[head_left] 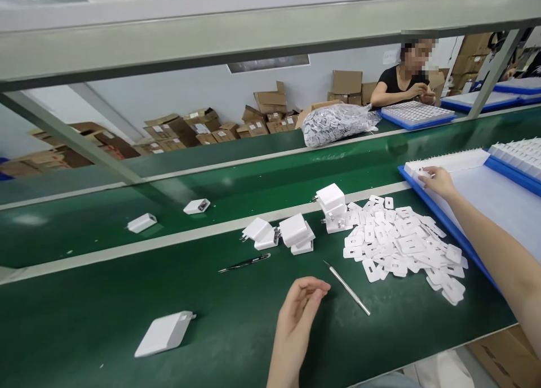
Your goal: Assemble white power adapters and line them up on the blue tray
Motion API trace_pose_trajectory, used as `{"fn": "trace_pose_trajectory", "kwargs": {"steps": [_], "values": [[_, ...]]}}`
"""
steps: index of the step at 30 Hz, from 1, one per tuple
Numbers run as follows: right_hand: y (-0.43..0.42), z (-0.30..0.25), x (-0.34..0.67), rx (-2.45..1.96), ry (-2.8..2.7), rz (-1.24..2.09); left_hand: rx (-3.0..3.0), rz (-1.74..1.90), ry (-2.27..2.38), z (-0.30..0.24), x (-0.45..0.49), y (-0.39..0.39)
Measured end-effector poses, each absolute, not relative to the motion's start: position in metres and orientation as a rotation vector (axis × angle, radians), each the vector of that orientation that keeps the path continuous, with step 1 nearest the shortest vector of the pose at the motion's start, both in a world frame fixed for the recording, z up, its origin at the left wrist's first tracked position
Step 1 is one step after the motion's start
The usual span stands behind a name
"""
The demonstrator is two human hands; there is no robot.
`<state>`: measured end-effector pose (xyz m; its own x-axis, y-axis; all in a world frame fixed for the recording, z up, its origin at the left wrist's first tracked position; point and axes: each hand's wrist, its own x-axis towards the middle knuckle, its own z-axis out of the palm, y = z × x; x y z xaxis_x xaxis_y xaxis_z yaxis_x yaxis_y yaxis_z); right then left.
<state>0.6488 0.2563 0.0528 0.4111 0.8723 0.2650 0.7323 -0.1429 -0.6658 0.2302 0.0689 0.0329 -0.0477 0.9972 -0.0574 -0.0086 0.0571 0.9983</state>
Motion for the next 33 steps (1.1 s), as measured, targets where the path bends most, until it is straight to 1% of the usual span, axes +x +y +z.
{"fn": "trace_pose_trajectory", "kwargs": {"steps": [4, 9, 11, 14, 16, 17, 20, 22, 26, 27, 29, 31, 33], "values": [[0.256, 0.046, 0.653, -1.925, -1.337, 0.362, 1.496, 0.895, 1.298, 0.036, 0.235, 0.071], [0.254, 0.044, 0.664, -1.925, -1.372, 0.372, 1.918, 0.842, 1.234, 0.056, 0.234, 0.081], [0.254, 0.044, 0.663, -1.944, -1.420, 0.298, 2.193, 0.829, 1.226, 0.071, 0.235, 0.095], [0.254, 0.047, 0.650, -1.915, -1.551, 0.048, 2.563, 0.841, 1.284, 0.096, 0.244, 0.131], [0.255, 0.051, 0.633, -1.850, -1.716, -0.040, 2.710, 0.753, 1.349, 0.111, 0.255, 0.162], [0.255, 0.053, 0.624, -1.817, -1.830, -0.012, 2.752, 0.650, 1.393, 0.118, 0.261, 0.178], [0.260, 0.055, 0.597, -1.769, -2.202, 0.223, 2.734, 0.316, 1.526, 0.133, 0.277, 0.214], [0.264, 0.055, 0.585, -1.800, -2.350, 0.364, 2.695, 0.239, 1.577, 0.139, 0.283, 0.226], [0.267, 0.055, 0.578, -1.878, -2.439, 0.488, 2.678, 0.372, 1.634, 0.142, 0.278, 0.216], [0.267, 0.054, 0.578, -1.880, -2.440, 0.499, 2.654, 0.484, 1.638, 0.141, 0.274, 0.207], [0.267, 0.052, 0.580, -1.871, -2.420, 0.503, 2.543, 0.826, 1.558, 0.137, 0.265, 0.184], [0.268, 0.047, 0.582, -1.847, -2.375, 0.490, 2.373, 1.173, 1.350, 0.130, 0.255, 0.157], [0.270, 0.041, 0.584, -1.801, -2.319, 0.475, 2.234, 1.367, 1.136, 0.123, 0.247, 0.129]]}}
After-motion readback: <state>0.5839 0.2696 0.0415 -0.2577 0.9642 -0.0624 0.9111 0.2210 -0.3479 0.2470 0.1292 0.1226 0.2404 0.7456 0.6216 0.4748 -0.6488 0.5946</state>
